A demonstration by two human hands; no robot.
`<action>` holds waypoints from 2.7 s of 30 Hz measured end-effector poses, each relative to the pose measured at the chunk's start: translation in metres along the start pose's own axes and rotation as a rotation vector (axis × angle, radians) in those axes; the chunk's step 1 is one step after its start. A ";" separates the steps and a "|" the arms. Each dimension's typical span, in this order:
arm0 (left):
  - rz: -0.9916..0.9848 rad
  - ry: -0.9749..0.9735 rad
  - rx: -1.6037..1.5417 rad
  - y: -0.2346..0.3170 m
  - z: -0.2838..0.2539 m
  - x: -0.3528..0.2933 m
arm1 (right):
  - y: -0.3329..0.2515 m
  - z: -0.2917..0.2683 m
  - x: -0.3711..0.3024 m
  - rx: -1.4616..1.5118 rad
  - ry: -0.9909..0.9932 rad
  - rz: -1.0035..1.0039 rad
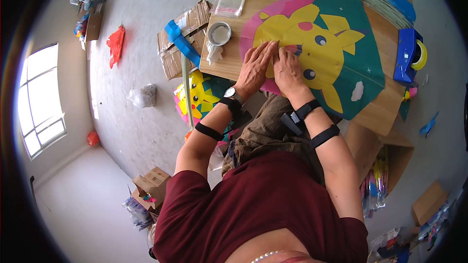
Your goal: The person assembles a Pikachu-themed kite by attaching a thin rod to the kite's surface using a tape dispenser. They smooth the kite material, fold the edges, and secure the rod with tape. The person then attaches a string to the kite's frame.
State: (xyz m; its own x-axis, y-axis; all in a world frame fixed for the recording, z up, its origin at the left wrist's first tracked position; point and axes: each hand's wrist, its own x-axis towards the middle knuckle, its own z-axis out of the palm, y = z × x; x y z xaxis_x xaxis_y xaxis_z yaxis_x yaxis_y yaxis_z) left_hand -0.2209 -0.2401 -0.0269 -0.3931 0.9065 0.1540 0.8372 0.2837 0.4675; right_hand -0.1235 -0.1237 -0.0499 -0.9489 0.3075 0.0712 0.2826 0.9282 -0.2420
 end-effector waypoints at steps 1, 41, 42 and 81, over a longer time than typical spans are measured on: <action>-0.001 -0.006 0.054 -0.002 0.000 -0.002 | 0.000 0.001 0.000 -0.004 0.023 -0.006; -0.283 -0.075 0.382 -0.015 0.004 -0.015 | 0.230 -0.063 -0.206 -0.070 0.332 0.672; -0.286 -0.084 0.387 -0.014 0.005 -0.011 | 0.244 -0.054 -0.209 -0.050 0.424 0.669; 0.193 0.280 -0.444 0.266 -0.077 -0.007 | 0.129 -0.311 -0.158 1.179 -0.127 0.411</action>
State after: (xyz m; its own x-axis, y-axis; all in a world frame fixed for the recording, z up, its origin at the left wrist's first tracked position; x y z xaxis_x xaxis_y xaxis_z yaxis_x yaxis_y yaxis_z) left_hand -0.0243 -0.1953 0.1637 -0.3849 0.7942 0.4702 0.6875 -0.0933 0.7202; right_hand 0.1066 0.0124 0.2090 -0.8461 0.4458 -0.2922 0.3251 -0.0028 -0.9457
